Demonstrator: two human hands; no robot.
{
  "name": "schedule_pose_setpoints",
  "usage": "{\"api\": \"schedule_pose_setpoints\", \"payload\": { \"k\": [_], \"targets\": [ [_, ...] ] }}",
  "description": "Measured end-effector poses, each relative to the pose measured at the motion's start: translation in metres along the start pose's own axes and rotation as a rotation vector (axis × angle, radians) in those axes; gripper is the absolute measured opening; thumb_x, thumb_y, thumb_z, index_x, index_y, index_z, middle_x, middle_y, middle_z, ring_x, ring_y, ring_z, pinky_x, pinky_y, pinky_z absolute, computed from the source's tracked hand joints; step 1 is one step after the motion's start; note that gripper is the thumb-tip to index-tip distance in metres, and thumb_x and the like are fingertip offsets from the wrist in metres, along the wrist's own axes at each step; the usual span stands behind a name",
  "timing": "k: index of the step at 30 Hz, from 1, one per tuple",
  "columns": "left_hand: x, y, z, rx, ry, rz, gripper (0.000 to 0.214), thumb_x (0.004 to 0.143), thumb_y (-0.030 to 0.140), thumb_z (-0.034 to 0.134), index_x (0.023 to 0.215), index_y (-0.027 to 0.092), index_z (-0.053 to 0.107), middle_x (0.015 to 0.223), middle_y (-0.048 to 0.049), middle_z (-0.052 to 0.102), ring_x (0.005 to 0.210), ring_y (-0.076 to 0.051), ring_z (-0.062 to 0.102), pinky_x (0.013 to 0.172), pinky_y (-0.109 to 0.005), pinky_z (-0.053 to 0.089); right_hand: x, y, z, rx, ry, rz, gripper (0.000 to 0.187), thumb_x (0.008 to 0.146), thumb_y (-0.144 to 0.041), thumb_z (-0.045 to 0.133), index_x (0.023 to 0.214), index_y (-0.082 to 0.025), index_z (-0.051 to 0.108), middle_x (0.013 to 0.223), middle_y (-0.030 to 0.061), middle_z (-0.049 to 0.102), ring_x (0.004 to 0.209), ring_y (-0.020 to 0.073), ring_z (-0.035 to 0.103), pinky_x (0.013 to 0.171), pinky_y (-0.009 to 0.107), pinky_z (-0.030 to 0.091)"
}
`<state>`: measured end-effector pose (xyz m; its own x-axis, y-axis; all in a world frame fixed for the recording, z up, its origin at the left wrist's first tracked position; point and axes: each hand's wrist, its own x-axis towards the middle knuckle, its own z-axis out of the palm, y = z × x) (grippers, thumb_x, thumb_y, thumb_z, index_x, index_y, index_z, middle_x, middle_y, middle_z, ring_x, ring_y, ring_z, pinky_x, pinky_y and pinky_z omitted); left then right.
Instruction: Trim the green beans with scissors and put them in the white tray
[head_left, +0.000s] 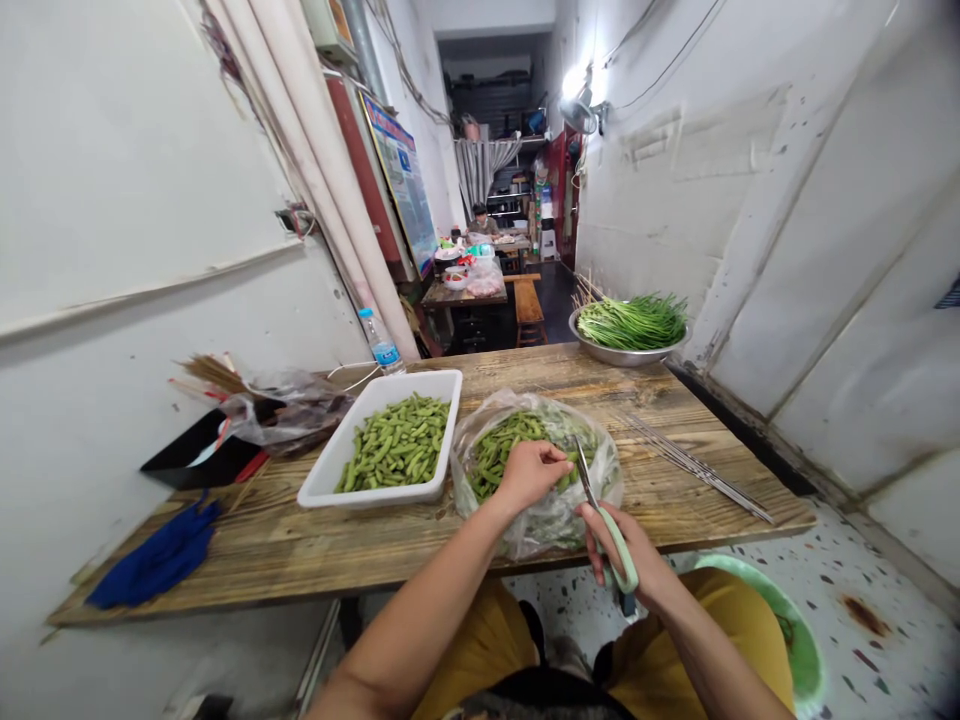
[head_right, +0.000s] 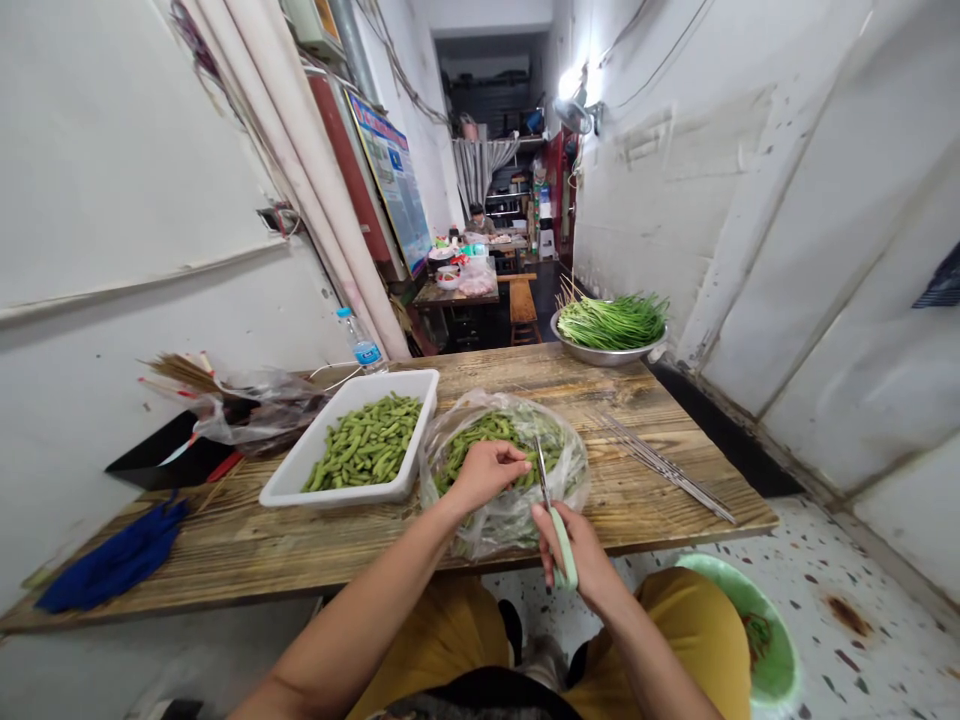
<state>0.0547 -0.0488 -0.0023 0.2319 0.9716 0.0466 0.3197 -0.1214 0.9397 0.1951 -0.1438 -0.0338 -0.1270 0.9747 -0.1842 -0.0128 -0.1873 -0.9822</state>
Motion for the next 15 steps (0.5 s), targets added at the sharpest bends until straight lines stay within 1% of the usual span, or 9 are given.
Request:
{"api": "schedule_pose_setpoints", "payload": {
  "k": [2, 5, 8, 10, 12, 15],
  "targets": [
    [-0.002, -0.002, 0.000, -0.037, 0.009, -0.012, 0.014, 0.064, 0.025, 0.066, 0.069, 0.012, 0.067, 0.057, -0.0003, 0.062, 0.047, -0.009, 0.049, 0.049, -0.021, 0.038, -0.001, 0.001, 0.001, 0.014, -0.010, 0.002, 0.037, 0.081, -0.057, 0.050, 0.073, -0.021, 0.047, 0.051, -0.0071, 0.046, 0.035, 0.0080, 0.043, 0.032, 0.020, 0.039],
    [-0.004, -0.004, -0.001, -0.072, 0.013, -0.007, 0.011, 0.063, 0.023, 0.067, 0.065, 0.012, 0.065, 0.056, 0.0005, 0.061, 0.045, -0.008, 0.047, 0.046, -0.020, 0.037, 0.000, 0.001, -0.001, -0.055, -0.013, -0.010, 0.038, 0.081, -0.055, 0.052, 0.066, -0.021, 0.045, 0.042, -0.0085, 0.042, 0.031, 0.0073, 0.040, 0.030, 0.018, 0.035],
    [-0.005, -0.003, -0.003, -0.167, 0.003, -0.067, 0.009, 0.062, 0.019, 0.068, 0.063, 0.013, 0.062, 0.051, 0.0024, 0.057, 0.039, -0.007, 0.045, 0.042, -0.019, 0.036, 0.004, 0.003, -0.002, -0.100, 0.002, 0.010, 0.038, 0.078, -0.054, 0.057, 0.064, -0.021, 0.043, 0.037, -0.0101, 0.038, 0.026, 0.0072, 0.036, 0.026, 0.018, 0.030],
    [-0.005, -0.001, -0.003, -0.326, 0.024, -0.146, 0.013, 0.061, 0.018, 0.070, 0.065, 0.013, 0.058, 0.050, 0.0034, 0.057, 0.039, -0.007, 0.047, 0.042, -0.020, 0.039, 0.006, 0.005, -0.002, -0.095, 0.010, 0.026, 0.037, 0.076, -0.055, 0.058, 0.067, -0.021, 0.045, 0.039, -0.0104, 0.038, 0.025, 0.0072, 0.035, 0.024, 0.018, 0.030],
    [-0.005, 0.003, -0.003, -0.541, 0.051, -0.221, 0.019, 0.062, 0.018, 0.071, 0.066, 0.015, 0.053, 0.052, 0.0028, 0.059, 0.043, -0.009, 0.054, 0.048, -0.021, 0.045, 0.006, 0.006, 0.000, -0.067, 0.011, 0.029, 0.037, 0.075, -0.057, 0.057, 0.073, -0.021, 0.048, 0.043, -0.0100, 0.040, 0.028, 0.0072, 0.036, 0.026, 0.019, 0.031],
    [-0.007, 0.006, -0.003, -0.784, 0.083, -0.271, 0.029, 0.063, 0.019, 0.074, 0.066, 0.015, 0.046, 0.056, 0.0001, 0.063, 0.051, -0.009, 0.061, 0.058, -0.022, 0.051, 0.000, 0.006, 0.003, -0.015, -0.014, -0.006, 0.039, 0.079, -0.059, 0.052, 0.080, -0.020, 0.050, 0.052, -0.0077, 0.045, 0.037, 0.0078, 0.042, 0.035, 0.020, 0.039]
  ]
}}
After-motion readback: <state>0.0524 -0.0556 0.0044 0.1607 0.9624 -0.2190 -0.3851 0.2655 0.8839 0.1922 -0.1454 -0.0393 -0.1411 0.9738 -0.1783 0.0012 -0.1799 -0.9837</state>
